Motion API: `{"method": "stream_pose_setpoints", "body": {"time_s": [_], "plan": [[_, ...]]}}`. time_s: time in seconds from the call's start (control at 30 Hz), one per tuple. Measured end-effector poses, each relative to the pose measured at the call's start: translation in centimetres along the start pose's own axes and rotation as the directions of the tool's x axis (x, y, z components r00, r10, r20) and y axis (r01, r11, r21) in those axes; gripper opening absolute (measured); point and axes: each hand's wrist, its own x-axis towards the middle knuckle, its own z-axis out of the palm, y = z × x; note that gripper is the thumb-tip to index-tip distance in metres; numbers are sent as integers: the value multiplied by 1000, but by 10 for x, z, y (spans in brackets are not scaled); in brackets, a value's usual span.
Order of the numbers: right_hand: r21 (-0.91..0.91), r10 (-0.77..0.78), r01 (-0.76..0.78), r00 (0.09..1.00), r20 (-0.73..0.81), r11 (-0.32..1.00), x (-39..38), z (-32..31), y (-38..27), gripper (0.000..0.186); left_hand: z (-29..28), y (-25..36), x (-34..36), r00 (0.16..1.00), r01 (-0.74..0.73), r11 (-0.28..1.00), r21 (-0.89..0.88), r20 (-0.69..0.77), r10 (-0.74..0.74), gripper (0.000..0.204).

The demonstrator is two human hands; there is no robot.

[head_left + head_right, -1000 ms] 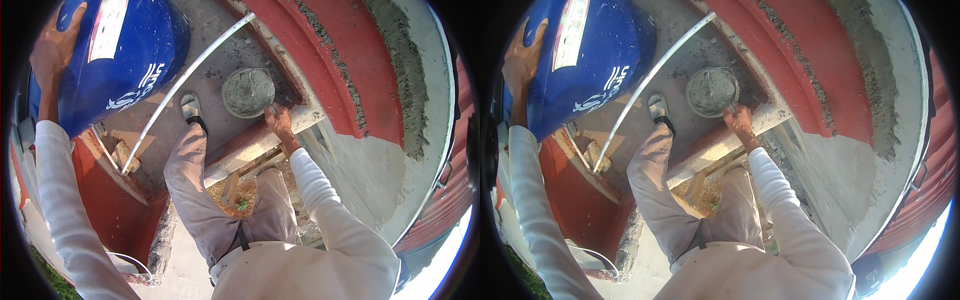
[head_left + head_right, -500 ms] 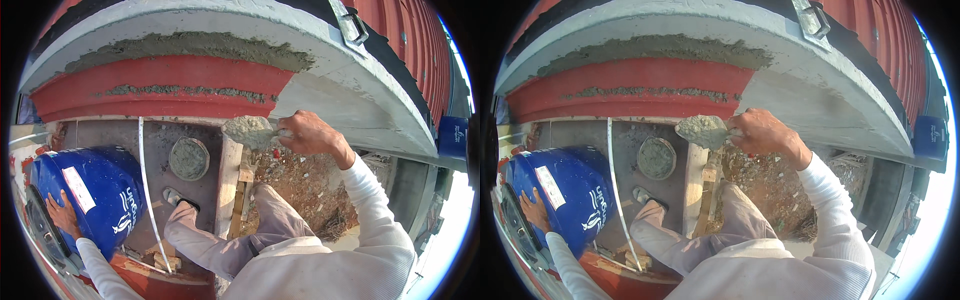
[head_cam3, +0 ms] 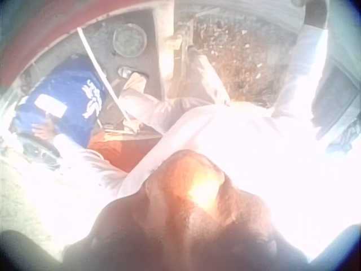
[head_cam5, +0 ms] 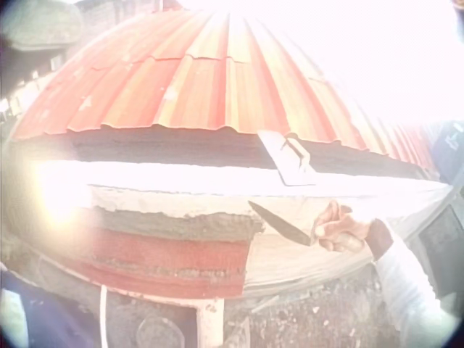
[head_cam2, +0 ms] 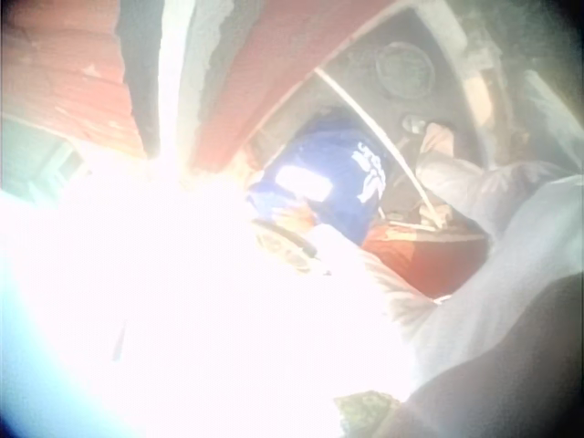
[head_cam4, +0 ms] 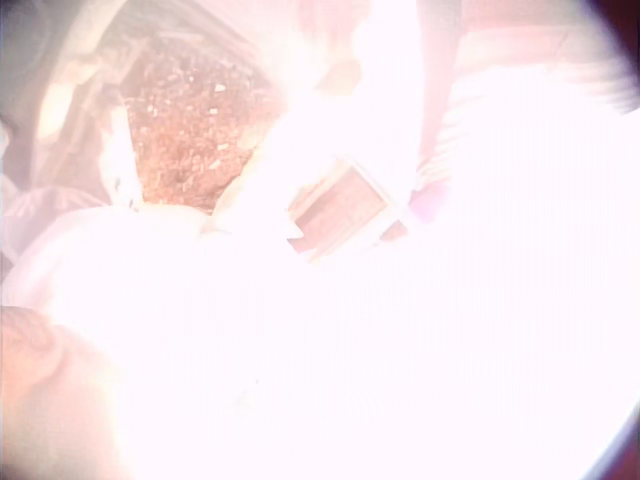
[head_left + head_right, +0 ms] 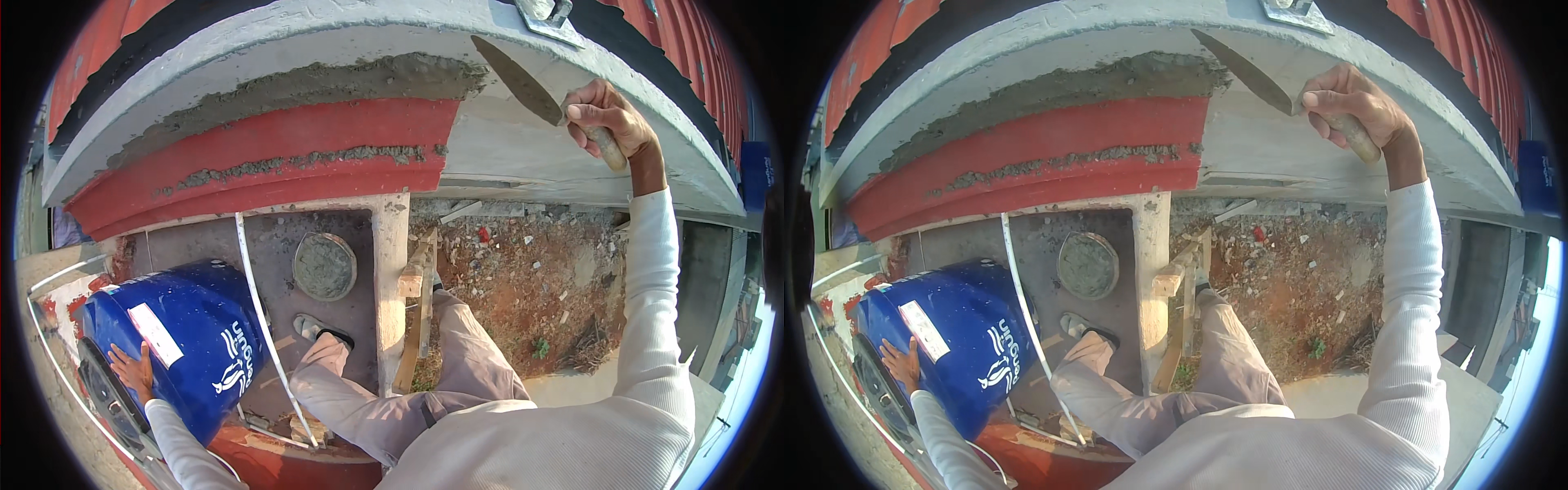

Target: The person applies mortar along the edge of a wall using a trowel. They scoop mortar from a bucket and smooth it across the red-painted surface repeatedly.

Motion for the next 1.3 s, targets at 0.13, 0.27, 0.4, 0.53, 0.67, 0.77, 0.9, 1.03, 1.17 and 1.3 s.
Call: {"method": "stream_pose_setpoints", "body": {"time_s": [0.13, 0.27, 0.4, 0.53, 0.67, 0.77, 0.9, 1.03, 1.17, 1.3], "plan": [[-250, 336, -351, 936, -103, 902, -65, 6, 20, 29, 0, 0, 3, 999, -25, 999, -28, -40, 24, 115], [-371, 300, -339, 940, -162, 864, -54, 77, 56, 28, 7, -2, 7, 1000, -12, 1000, 10, -19, 12, 115], [-593, -119, -68, 955, -270, 802, -15, 130, 88, 26, 6, 0, 6, 1000, -16, 1000, -5, -23, 16, 114], [-703, -443, -16, 766, -466, 711, 52, 163, 110, 23, -1, 4, 2, 1000, -3, 1000, -3, 10, 3, 115], [-814, -620, 35, 666, -414, 580, 94, 158, 113, 20, -6, 8, -2, 999, 6, 1000, 0, 38, -6, 115], [-819, -629, 27, 655, -419, 573, 87, 137, 118, 21, -6, 7, -1, 1000, 1, 1000, -29, 29, 0, 115], [-812, -549, -38, 718, -427, 582, 61, 95, 122, 24, -3, -1, 3, 1000, -18, 999, -44, -1, 18, 115], [-843, -580, -42, 707, -405, 536, 44, 50, 132, 23, 1, -2, 6, 1000, -6, 999, -33, 19, 7, 115], [-819, -489, -99, 759, -429, 565, 15, 14, 125, 26, 2, 1, 7, 999, -15, 998, -61, 32, 17, 114], [-799, -577, -45, 668, -470, 599, -11, 27, 124, 25, 1, -4, 9, 1000, -3, 999, -45, 8, 4, 113]]}}
